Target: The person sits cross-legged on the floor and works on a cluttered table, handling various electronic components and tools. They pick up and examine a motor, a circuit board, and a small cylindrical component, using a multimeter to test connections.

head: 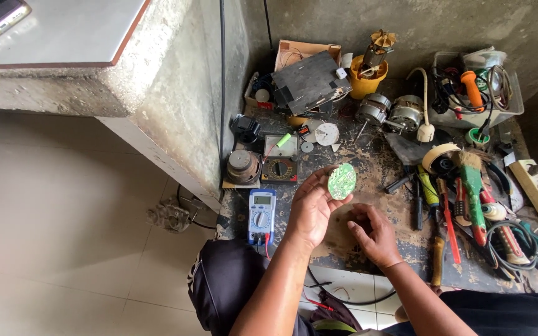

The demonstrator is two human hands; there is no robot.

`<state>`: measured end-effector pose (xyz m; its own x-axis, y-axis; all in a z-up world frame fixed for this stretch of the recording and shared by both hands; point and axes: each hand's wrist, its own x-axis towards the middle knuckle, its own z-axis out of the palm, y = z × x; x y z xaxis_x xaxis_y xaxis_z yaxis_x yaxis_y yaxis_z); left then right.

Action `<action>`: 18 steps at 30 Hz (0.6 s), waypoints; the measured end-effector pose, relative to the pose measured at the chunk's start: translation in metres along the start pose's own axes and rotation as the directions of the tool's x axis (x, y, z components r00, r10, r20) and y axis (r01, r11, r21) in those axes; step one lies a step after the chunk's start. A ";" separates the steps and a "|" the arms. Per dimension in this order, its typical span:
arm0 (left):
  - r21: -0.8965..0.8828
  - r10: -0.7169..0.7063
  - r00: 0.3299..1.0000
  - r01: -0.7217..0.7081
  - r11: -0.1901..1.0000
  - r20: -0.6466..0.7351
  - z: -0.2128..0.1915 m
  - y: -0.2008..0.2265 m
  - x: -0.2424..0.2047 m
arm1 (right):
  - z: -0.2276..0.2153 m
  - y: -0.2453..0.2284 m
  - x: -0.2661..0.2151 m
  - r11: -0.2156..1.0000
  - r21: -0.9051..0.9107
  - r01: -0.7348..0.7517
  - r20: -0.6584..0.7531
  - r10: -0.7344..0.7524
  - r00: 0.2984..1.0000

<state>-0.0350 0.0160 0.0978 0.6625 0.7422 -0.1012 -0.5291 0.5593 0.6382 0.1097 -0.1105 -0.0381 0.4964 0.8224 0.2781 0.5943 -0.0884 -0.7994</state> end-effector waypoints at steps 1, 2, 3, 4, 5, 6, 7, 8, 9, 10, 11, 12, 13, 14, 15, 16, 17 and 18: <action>-0.029 -0.006 1.000 0.006 1.000 0.001 -0.001 -0.001 0.000 | 0.000 -0.001 0.000 1.000 0.001 0.007 -0.006 -0.007 1.000; -0.058 -0.012 1.000 0.012 0.998 0.003 -0.003 -0.002 0.000 | 0.000 -0.001 -0.001 1.000 0.001 0.014 -0.011 -0.014 1.000; -0.057 -0.011 1.000 0.012 0.998 0.004 -0.005 -0.003 0.000 | 0.000 -0.002 -0.001 1.000 0.002 0.014 -0.013 -0.014 1.000; -0.077 -0.018 1.000 0.019 0.997 0.009 -0.007 -0.005 0.001 | 0.000 -0.003 -0.001 1.000 0.000 0.021 -0.013 -0.021 1.000; -0.096 -0.023 1.000 0.025 0.995 0.016 -0.009 -0.006 0.002 | 0.000 -0.004 0.000 1.000 -0.002 0.031 -0.015 -0.031 0.999; -0.094 -0.022 1.000 0.023 0.995 0.019 -0.006 -0.004 0.000 | -0.001 -0.006 -0.001 0.999 -0.001 0.033 -0.018 -0.033 0.999; -0.096 -0.025 1.000 0.026 0.995 0.011 -0.003 -0.001 -0.002 | -0.002 -0.007 0.000 0.999 0.012 0.041 -0.021 -0.041 0.999; -0.099 -0.028 1.000 0.028 0.995 0.003 -0.001 0.001 -0.003 | -0.003 -0.008 0.000 0.999 0.024 0.049 -0.023 -0.048 0.999; -0.102 -0.027 1.000 0.026 0.994 -0.002 -0.002 0.001 -0.002 | -0.002 -0.009 0.002 0.999 0.024 0.049 -0.017 -0.049 0.999; -0.101 -0.022 1.000 0.022 0.995 0.003 -0.004 0.000 -0.001 | -0.002 -0.009 0.003 0.998 0.026 0.054 -0.019 -0.053 0.998; -0.100 -0.022 1.000 0.023 0.995 0.008 -0.006 -0.003 0.000 | -0.002 -0.009 0.002 0.998 0.027 0.054 -0.023 -0.053 0.998; -0.104 -0.025 1.000 0.026 0.994 0.003 -0.007 -0.004 -0.002 | -0.002 -0.012 0.001 0.998 0.025 0.050 -0.018 -0.049 0.999; -0.100 -0.029 1.000 0.029 0.995 0.004 -0.007 -0.005 -0.002 | -0.002 -0.014 0.001 0.998 0.023 0.057 -0.024 -0.056 0.998; -0.096 -0.032 0.999 0.033 0.995 0.006 -0.006 -0.006 -0.002 | -0.003 -0.017 0.002 0.998 0.021 0.064 -0.031 -0.064 0.997; -0.096 -0.035 0.999 0.036 0.995 0.008 -0.006 -0.006 -0.003 | -0.004 -0.016 0.001 0.998 0.019 0.062 -0.033 -0.062 0.998; -0.093 -0.039 0.999 0.040 0.995 0.009 -0.006 -0.007 -0.003 | -0.004 -0.016 0.001 0.998 0.019 0.064 -0.036 -0.063 0.997; -0.089 -0.040 0.999 0.041 0.995 0.011 -0.006 -0.005 -0.003 | -0.003 -0.015 0.002 0.997 0.020 0.068 -0.039 -0.067 0.997; -0.088 -0.039 0.999 0.040 0.995 0.013 -0.005 -0.005 -0.004 | -0.003 -0.015 0.002 0.997 0.021 0.070 -0.041 -0.069 0.997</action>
<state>-0.0374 0.0125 0.0910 0.6894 0.7151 -0.1161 -0.5466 0.6186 0.5644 0.1037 -0.1094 -0.0233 0.4800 0.8027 0.3539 0.6141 -0.0193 -0.7890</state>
